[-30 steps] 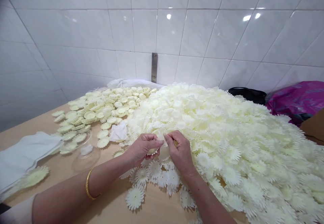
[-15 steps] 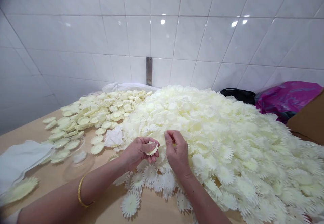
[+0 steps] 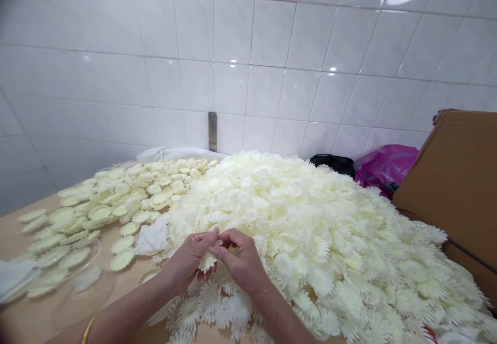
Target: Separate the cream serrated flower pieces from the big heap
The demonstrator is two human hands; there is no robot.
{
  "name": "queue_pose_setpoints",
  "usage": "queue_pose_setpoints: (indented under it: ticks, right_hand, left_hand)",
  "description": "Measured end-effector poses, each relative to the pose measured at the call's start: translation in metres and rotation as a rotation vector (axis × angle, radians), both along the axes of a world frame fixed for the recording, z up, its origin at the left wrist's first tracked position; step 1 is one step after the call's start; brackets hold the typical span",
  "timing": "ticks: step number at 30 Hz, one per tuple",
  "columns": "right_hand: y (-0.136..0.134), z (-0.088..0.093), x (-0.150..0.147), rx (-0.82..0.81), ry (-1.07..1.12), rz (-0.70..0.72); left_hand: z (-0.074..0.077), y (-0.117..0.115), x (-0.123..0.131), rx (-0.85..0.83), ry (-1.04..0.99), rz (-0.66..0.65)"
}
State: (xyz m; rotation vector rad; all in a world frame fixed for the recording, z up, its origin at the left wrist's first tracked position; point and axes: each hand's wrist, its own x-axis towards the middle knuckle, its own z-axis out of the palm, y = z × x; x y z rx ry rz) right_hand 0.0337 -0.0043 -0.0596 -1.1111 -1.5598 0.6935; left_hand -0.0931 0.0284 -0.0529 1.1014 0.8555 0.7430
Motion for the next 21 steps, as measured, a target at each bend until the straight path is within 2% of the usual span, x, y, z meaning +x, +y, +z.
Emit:
queue_pose_setpoints:
  ticks: [4, 7, 14, 21]
  right_hand:
    - [0.000, -0.004, -0.001, -0.041, 0.073, -0.069]
    - [0.001, -0.008, 0.002, -0.072, 0.079, -0.179]
    - [0.008, -0.015, 0.013, -0.071, -0.032, -0.389]
    - [0.008, -0.016, 0.013, -0.060, -0.037, -0.418]
  left_hand:
    - [-0.002, 0.002, 0.001, -0.059, -0.090, -0.085]
    - [-0.006, 0.003, 0.001, -0.091, -0.181, -0.146]
    - [-0.019, 0.011, 0.000, -0.052, -0.169, -0.049]
    - [-0.019, 0.011, -0.002, 0.029, -0.096, -0.009]
